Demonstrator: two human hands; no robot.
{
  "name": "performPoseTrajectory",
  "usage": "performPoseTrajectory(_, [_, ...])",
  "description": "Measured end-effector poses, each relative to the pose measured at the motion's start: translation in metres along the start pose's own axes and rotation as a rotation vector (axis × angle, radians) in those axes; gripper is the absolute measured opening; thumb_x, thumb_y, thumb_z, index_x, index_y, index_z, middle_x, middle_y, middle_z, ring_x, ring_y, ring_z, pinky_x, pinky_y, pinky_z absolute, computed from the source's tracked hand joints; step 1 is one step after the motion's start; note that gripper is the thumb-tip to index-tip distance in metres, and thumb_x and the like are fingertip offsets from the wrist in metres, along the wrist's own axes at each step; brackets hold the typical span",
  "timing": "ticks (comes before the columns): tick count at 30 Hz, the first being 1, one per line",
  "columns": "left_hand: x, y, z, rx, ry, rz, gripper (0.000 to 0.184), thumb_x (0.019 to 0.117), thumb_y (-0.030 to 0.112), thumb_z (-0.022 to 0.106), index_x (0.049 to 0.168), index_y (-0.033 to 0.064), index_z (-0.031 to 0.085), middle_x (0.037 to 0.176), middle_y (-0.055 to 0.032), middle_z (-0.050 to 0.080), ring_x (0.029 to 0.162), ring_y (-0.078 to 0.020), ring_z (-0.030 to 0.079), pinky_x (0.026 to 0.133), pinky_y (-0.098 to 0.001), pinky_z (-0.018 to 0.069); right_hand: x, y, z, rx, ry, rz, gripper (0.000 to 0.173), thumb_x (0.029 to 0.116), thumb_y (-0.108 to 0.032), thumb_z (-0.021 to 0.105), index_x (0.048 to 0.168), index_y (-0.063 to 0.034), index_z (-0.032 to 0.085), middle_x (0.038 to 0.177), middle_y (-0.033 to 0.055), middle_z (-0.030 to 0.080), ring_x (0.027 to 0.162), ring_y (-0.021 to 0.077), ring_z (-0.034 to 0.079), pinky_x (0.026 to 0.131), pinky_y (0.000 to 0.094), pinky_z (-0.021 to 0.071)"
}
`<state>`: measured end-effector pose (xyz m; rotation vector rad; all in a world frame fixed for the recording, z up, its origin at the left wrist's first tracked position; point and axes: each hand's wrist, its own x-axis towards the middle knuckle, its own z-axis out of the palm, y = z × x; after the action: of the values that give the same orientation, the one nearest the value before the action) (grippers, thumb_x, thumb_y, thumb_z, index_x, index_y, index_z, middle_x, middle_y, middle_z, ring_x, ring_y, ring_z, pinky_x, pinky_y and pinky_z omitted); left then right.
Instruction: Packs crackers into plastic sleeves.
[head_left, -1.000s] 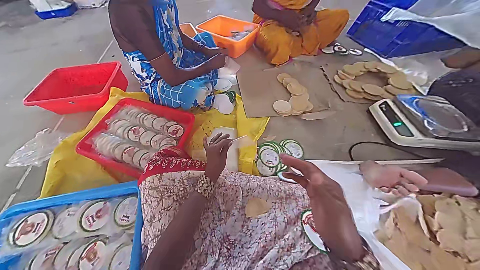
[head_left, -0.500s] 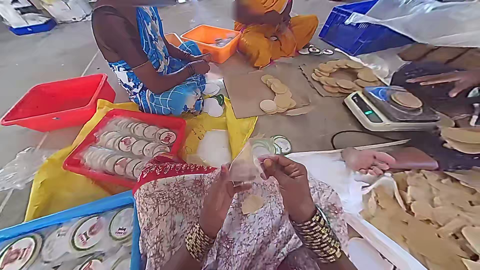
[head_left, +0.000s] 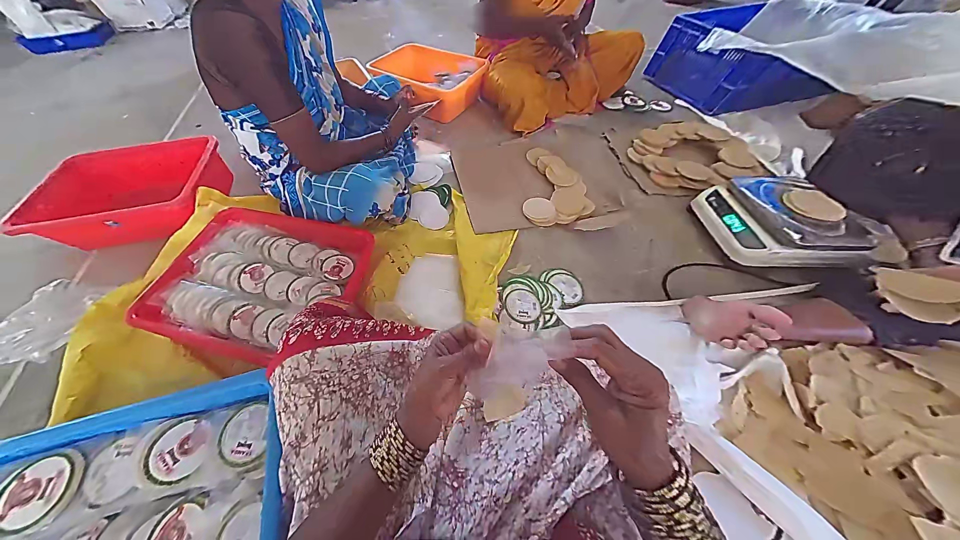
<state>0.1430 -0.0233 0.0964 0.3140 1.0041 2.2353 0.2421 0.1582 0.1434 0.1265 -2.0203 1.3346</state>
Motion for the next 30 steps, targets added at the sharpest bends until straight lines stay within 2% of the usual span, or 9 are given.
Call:
performPoseTrajectory(4, [0.01,0.012,-0.004,0.208,0.12,0.267,0.014,0.0981,0.0,0.058,0.097,0.0057,0.071,0.087,0.0016,0.071,0.078,-0.0047,0.066,0.076,-0.0223,0.0559,-0.015,0.007,-0.01,0.068,-0.088,0.178,0.02,0.0988,-0.035,0.065,0.099,-0.0177,0.075,0.099,-0.007,0.075,0.097,0.0049,0.069,0.089,0.0251,0.0574])
performPoseTrajectory(7, [0.013,0.019,-0.008,0.615,0.042,0.482,0.016,0.1026,0.01,0.055,0.095,0.0031,0.067,0.082,0.006,0.064,0.073,0.0022,0.057,0.069,-0.0157,0.0483,-0.012,0.009,-0.015,0.17,-0.119,0.278,0.068,0.0977,-0.069,0.046,0.125,-0.0109,0.068,0.123,0.0015,0.071,0.114,0.0149,0.066,0.097,0.0325,0.0551])
performPoseTrajectory(10, [0.012,0.022,-0.003,1.008,-0.103,0.635,0.036,0.1043,0.029,0.057,0.086,0.0007,0.068,0.074,-0.0008,0.063,0.072,-0.0016,0.058,0.071,-0.0192,0.0487,-0.001,0.006,-0.011,0.11,-0.249,0.241,0.084,0.0927,-0.074,0.051,0.141,-0.0051,0.057,0.14,0.0073,0.063,0.129,0.0192,0.058,0.105,0.0384,0.0506])
performPoseTrajectory(12, [0.013,0.019,0.005,1.032,-0.226,0.687,0.038,0.1032,0.033,0.059,0.083,0.0028,0.069,0.074,-0.0025,0.065,0.076,-0.006,0.059,0.078,-0.0225,0.0475,0.003,0.0,0.0,0.104,-0.355,0.273,0.069,0.0921,-0.06,0.065,0.134,-0.005,0.063,0.123,0.0014,0.071,0.114,0.0096,0.066,0.097,0.0323,0.0549])
performPoseTrajectory(15, [0.015,0.01,0.008,0.864,-0.211,0.668,0.036,0.1002,0.036,0.063,0.103,-0.0005,0.066,0.097,-0.0045,0.067,0.098,-0.0067,0.063,0.09,-0.024,0.0524,0.002,0.003,0.019,0.184,-0.265,0.341,0.01,0.0914,-0.016,0.073,0.094,-0.0073,0.069,0.084,-0.006,0.071,0.079,0.0001,0.068,0.074,0.0205,0.0589])
performPoseTrajectory(18, [0.014,0.001,0.005,0.663,-0.181,0.394,0.066,0.0922,0.038,0.073,0.133,-0.0082,0.049,0.123,-0.008,0.064,0.115,-0.0115,0.063,0.099,-0.0307,0.0548,0.005,0.011,0.025,0.251,-0.027,0.325,0.011,0.081,-0.002,0.077,0.086,-0.01,0.07,0.083,-0.0071,0.072,0.08,0.0015,0.069,0.077,0.0213,0.0599])
performPoseTrajectory(21, [0.015,-0.009,0.005,0.472,-0.135,0.197,0.014,0.0953,0.011,0.069,0.108,0.0058,0.072,0.098,0.0045,0.075,0.093,-0.0044,0.07,0.088,-0.0268,0.0592,0.009,0.026,0.026,0.349,-0.026,0.351,0.012,0.0818,-0.01,0.081,0.085,-0.0145,0.07,0.083,-0.0103,0.071,0.081,-0.0005,0.067,0.077,0.0204,0.0577])
performPoseTrajectory(26, [0.058,-0.009,-0.024,0.697,0.035,0.377,0.01,0.097,0.006,0.063,0.1,-0.0011,0.07,0.088,0.0036,0.071,0.077,-0.0001,0.065,0.072,-0.0204,0.0563,0.042,0.082,-0.011,0.221,0.049,0.63,0.018,0.1026,-0.014,0.051,0.099,-0.0042,0.066,0.095,-0.0006,0.073,0.09,0.0079,0.069,0.084,0.0283,0.0577])
performPoseTrajectory(30, [0.093,-0.014,-0.067,0.836,0.175,0.425,0.007,0.0922,0.008,0.069,0.093,0.0016,0.07,0.084,0.004,0.07,0.068,0.0024,0.059,0.062,-0.0156,0.0504,0.059,0.17,-0.039,-0.245,0.008,0.811,0.024,0.0983,-0.019,0.068,0.111,0.002,0.067,0.099,0.0103,0.072,0.089,0.0146,0.069,0.082,0.0343,0.0567])
